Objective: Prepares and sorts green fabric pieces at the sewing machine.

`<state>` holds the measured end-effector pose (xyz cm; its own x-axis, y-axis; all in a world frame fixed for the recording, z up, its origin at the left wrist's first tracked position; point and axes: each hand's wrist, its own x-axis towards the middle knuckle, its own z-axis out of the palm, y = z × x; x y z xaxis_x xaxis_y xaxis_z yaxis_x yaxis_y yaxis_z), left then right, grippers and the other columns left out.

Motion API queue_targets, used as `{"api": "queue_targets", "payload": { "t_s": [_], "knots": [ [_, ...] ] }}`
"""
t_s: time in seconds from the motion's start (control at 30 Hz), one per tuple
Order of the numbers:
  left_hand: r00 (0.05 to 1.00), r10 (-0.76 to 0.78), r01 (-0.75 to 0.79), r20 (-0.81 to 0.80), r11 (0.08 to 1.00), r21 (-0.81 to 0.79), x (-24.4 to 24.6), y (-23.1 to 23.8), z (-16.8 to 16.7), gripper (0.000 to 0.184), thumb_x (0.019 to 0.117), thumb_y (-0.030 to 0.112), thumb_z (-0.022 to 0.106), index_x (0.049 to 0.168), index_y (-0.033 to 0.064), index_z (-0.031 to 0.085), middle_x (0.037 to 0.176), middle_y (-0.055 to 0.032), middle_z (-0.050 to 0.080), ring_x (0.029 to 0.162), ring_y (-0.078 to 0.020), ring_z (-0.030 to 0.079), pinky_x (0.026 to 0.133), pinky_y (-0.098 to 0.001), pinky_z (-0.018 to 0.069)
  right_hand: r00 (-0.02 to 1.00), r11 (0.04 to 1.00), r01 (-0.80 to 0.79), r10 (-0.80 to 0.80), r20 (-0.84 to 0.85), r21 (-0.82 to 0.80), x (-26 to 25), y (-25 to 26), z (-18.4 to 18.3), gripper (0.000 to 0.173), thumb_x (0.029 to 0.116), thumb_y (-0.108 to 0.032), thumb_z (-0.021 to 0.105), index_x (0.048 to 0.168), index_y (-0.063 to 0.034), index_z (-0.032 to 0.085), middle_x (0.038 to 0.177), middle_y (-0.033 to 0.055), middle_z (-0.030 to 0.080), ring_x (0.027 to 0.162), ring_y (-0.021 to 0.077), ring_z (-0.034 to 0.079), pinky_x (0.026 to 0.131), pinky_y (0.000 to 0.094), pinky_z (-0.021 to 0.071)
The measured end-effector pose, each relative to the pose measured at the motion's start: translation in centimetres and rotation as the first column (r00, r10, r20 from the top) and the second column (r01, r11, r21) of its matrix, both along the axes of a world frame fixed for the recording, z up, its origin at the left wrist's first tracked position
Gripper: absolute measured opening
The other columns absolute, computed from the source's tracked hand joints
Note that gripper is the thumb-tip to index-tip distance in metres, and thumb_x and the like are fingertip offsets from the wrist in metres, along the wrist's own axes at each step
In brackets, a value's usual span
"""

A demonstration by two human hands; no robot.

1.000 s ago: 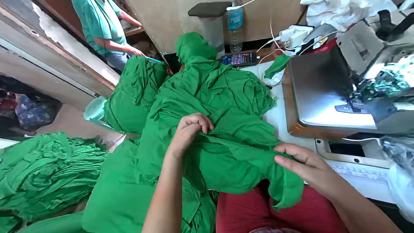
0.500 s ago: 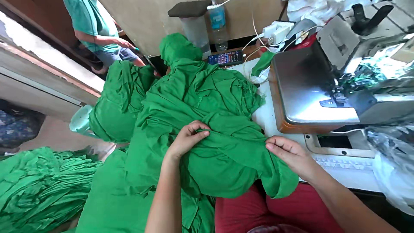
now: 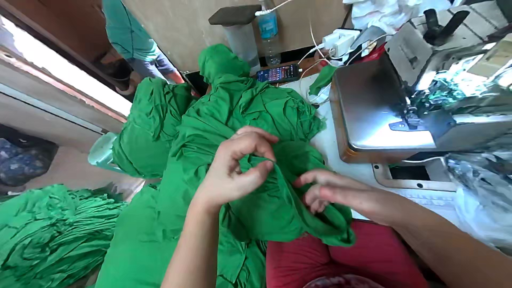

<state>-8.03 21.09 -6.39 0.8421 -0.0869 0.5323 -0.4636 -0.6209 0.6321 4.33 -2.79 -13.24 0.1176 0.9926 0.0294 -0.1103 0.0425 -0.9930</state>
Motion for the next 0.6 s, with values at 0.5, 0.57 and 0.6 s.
{"api": "queue_targets", "payload": {
  "t_s": [0.5, 0.57, 0.6],
  "knots": [
    [0.805, -0.014, 0.022, -0.593, 1.0, 0.006, 0.5, -2.3, 3.5, 0.028, 0.0995, 0.022, 0.053, 0.097, 0.0027, 0.072, 0.087, 0.0084, 0.071, 0.086, 0.0079, 0.062, 0.084, -0.0143, 0.0522, 0.991, 0.968, 0.13, -0.133, 0.003, 0.213, 0.5, -0.1, 0.5, 0.005, 0.1004, -0.019, 0.063, 0.1, -0.0136, 0.063, 0.086, -0.0132, 0.065, 0.079, -0.0054, 0.061, 0.073, 0.0133, 0.0516],
    [0.75, -0.039, 0.061, -0.661, 0.998, 0.011, 0.6, -1.4, 2.3, 0.025, 0.0994, 0.03, 0.06, 0.097, 0.0093, 0.074, 0.083, 0.012, 0.067, 0.078, 0.0087, 0.06, 0.073, -0.0127, 0.0493, 0.992, 0.976, 0.124, -0.121, -0.028, 0.181, 0.9, -0.2, 0.4, 0.005, 0.1022, -0.018, 0.06, 0.099, -0.0147, 0.062, 0.084, -0.0125, 0.064, 0.077, -0.005, 0.061, 0.071, 0.0136, 0.0515],
    [0.751, -0.077, 0.094, -0.655, 0.996, -0.009, 0.7, -1.0, 1.8, 0.02, 0.098, 0.029, 0.065, 0.094, 0.0112, 0.072, 0.081, 0.0131, 0.065, 0.076, 0.0085, 0.058, 0.07, -0.0117, 0.0483, 0.991, 0.978, 0.128, -0.121, -0.049, 0.166, 1.0, -0.2, 0.4, 0.006, 0.1032, -0.017, 0.058, 0.1, -0.0144, 0.062, 0.083, -0.012, 0.063, 0.077, -0.0047, 0.06, 0.071, 0.0135, 0.0512]
  ]
}}
